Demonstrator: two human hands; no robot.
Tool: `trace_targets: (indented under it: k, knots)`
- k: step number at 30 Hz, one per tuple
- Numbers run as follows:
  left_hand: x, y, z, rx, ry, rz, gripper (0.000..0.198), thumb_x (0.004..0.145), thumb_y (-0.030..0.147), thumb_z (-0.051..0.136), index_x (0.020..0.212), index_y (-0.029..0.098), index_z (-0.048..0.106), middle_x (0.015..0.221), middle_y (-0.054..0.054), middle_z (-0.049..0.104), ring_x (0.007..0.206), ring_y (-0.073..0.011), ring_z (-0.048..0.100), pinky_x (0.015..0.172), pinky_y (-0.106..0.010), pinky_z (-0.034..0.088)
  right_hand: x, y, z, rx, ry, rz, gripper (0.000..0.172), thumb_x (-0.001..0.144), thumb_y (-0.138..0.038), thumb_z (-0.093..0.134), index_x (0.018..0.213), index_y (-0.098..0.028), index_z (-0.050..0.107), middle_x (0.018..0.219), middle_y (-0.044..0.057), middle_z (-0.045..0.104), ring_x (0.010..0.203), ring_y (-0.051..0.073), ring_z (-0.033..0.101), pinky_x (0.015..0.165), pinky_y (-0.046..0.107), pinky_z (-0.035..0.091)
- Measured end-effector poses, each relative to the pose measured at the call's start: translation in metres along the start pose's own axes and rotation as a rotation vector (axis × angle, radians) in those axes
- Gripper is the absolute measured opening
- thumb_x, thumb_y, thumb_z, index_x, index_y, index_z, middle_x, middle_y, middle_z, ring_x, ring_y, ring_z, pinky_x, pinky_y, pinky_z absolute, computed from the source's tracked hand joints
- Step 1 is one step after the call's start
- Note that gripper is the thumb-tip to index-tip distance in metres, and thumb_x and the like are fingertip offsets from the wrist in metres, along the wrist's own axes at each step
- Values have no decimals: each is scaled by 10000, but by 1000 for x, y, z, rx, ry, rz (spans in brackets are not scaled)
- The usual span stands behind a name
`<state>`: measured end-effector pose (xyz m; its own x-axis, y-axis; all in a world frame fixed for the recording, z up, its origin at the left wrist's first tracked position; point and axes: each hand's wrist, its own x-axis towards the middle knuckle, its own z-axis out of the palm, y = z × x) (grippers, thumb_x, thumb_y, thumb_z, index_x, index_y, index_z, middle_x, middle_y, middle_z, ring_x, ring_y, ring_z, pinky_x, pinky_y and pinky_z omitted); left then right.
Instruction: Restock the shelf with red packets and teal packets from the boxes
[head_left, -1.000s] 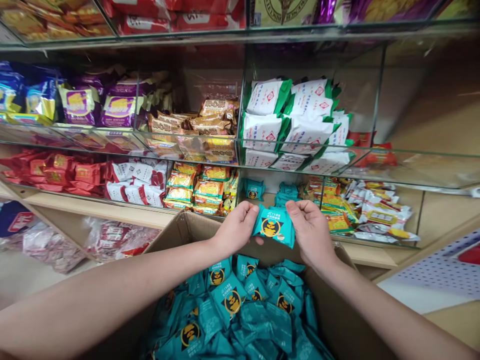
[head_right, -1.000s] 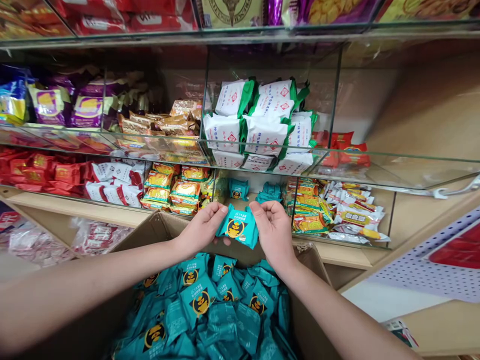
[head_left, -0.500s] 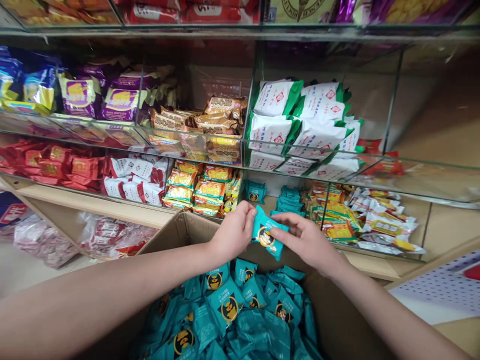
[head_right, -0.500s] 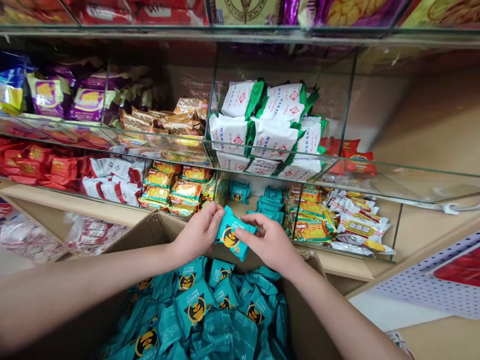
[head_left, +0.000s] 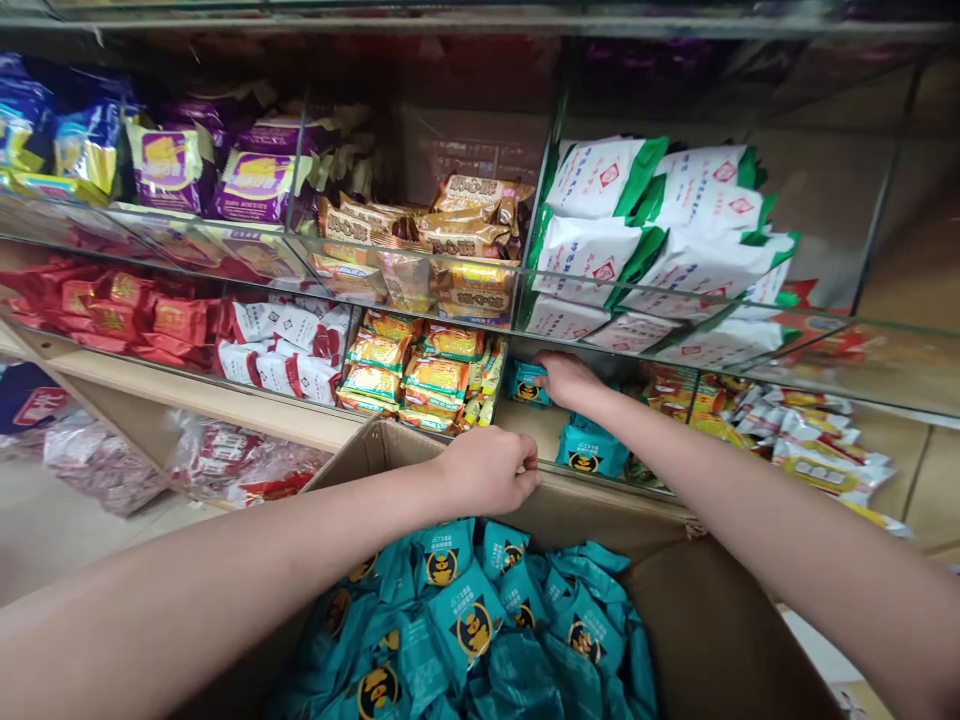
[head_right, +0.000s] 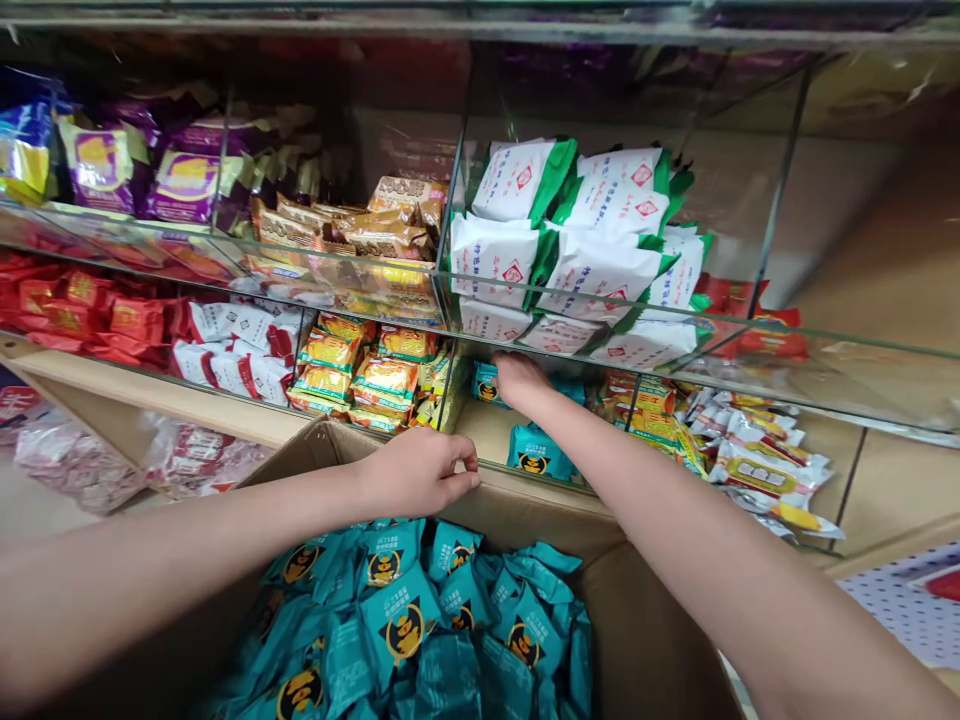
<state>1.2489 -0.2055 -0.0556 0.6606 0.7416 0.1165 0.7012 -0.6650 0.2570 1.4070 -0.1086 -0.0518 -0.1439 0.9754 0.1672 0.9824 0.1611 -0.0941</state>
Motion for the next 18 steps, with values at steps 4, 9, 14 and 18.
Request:
trace_targets:
  k: [4, 9, 14, 18]
  knots:
    - [2, -2, 1, -22, 9, -18, 230, 732, 330, 456, 790, 200, 637, 597, -46, 625, 613, -222, 592, 529, -284, 425, 28, -3, 24, -47, -101, 97, 299, 681, -147, 591, 980, -124, 593, 1065, 179, 566, 935, 263, 568, 708, 287, 446]
    - [3, -2, 1, -28, -5, -1, 226, 718, 335, 467, 771, 205, 644, 629, -56, 634, 652, -233, 602, 553, -291, 441, 42, -10, 43, -102, -155, 237, 664, 519, -218, 734, 1109, -45, 484, 1048, 239, 546, 914, 285, 571, 630, 287, 463]
    - [5, -3, 3, -82, 6, -22, 199, 696, 336, 491, 733, 212, 642, 582, -43, 614, 632, -226, 598, 571, -292, 447, 45, -13, 45, -99, -150, 218, 681, 537, -256, 720, 1134, -82, 443, 1031, 177, 579, 906, 240, 575, 597, 247, 453]
    - [6, -4, 5, -76, 1, -8, 206, 699, 344, 480, 734, 217, 638, 597, -46, 624, 628, -229, 595, 563, -299, 442, 42, -10, 38, -125, -173, 147, 635, 529, -248, 729, 1091, -89, 480, 1020, 168, 592, 904, 240, 577, 625, 246, 442]
